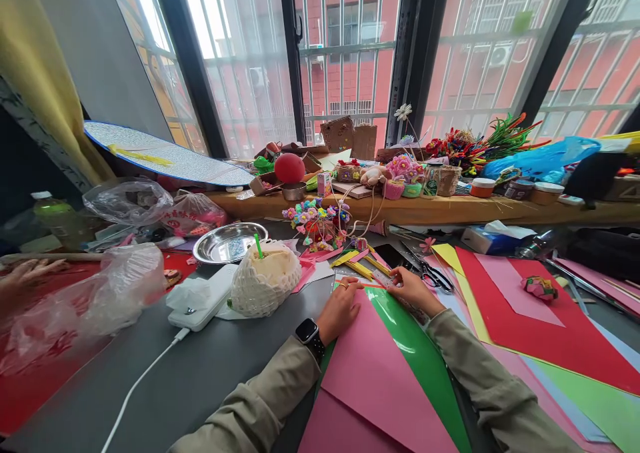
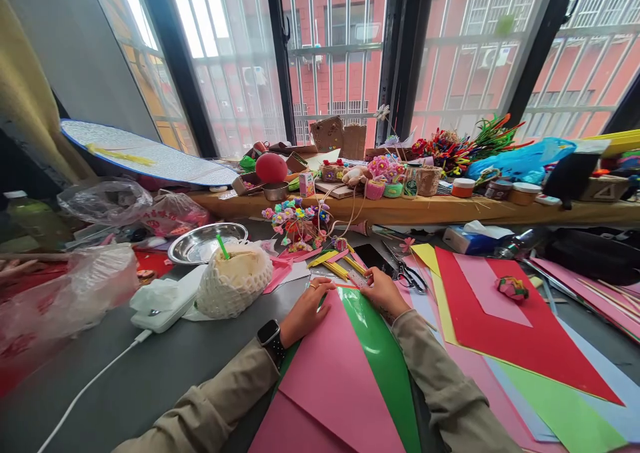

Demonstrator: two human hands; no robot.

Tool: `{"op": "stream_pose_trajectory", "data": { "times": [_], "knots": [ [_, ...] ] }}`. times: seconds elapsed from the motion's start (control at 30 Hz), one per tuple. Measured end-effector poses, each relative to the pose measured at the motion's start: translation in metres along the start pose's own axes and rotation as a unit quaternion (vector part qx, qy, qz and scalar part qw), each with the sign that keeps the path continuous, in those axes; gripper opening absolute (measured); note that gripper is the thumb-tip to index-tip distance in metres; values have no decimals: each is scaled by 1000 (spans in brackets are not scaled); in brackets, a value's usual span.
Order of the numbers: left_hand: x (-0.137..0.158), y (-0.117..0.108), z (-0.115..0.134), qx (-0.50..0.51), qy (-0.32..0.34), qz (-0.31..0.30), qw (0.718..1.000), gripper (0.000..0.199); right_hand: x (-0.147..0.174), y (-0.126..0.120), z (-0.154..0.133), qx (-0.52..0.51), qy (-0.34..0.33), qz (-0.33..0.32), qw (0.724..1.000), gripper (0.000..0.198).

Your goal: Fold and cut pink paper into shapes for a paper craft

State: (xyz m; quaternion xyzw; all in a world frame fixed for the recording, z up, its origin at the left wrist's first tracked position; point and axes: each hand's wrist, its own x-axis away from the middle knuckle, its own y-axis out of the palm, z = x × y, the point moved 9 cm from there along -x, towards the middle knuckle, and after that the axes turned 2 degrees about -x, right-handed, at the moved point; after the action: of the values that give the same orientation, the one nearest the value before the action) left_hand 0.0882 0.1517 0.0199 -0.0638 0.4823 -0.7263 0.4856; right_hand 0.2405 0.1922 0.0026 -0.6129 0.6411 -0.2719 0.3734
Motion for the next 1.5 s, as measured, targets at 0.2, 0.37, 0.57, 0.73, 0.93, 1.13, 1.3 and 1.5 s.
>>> {"op": "stream_pose_trajectory", "data": {
  "times": [0.2, 0.37, 0.57, 0.73, 0.93, 1.13, 1.3, 1.5],
  "knots": [
    [0, 0, -1, 5, -5, 1, 1000, 39, 2, -4, -17, -13, -55, -5, 998, 25],
    [0, 1, -1, 4, -3, -2, 1000, 40, -1, -15, -19, 0, -80, 28, 996, 19],
    [-2, 3, -3, 1, -11, -4, 1000, 37, 3, -21, -33, 5, -102, 45, 994, 15],
    [-2, 2, -3, 1, -13, -1, 1000, 38, 12, -26, -55, 9, -126, 55, 990, 17],
    [-2, 1, -5, -7, -31, 4, 999, 40, 21, -20, -75, 86, -179, 65, 978, 12],
    [0, -2, -8, 4, -38, 23, 999, 55, 26, -16, -79, 129, -184, 99, 969, 11],
    [3, -6, -9, 11, -28, 54, 998, 62, 33, -5, -88, 181, -203, 123, 954, 15],
    [7, -7, -11, 32, -32, 67, 997, 73, 34, 14, -89, 218, -237, 112, 940, 17]
  ]
}}
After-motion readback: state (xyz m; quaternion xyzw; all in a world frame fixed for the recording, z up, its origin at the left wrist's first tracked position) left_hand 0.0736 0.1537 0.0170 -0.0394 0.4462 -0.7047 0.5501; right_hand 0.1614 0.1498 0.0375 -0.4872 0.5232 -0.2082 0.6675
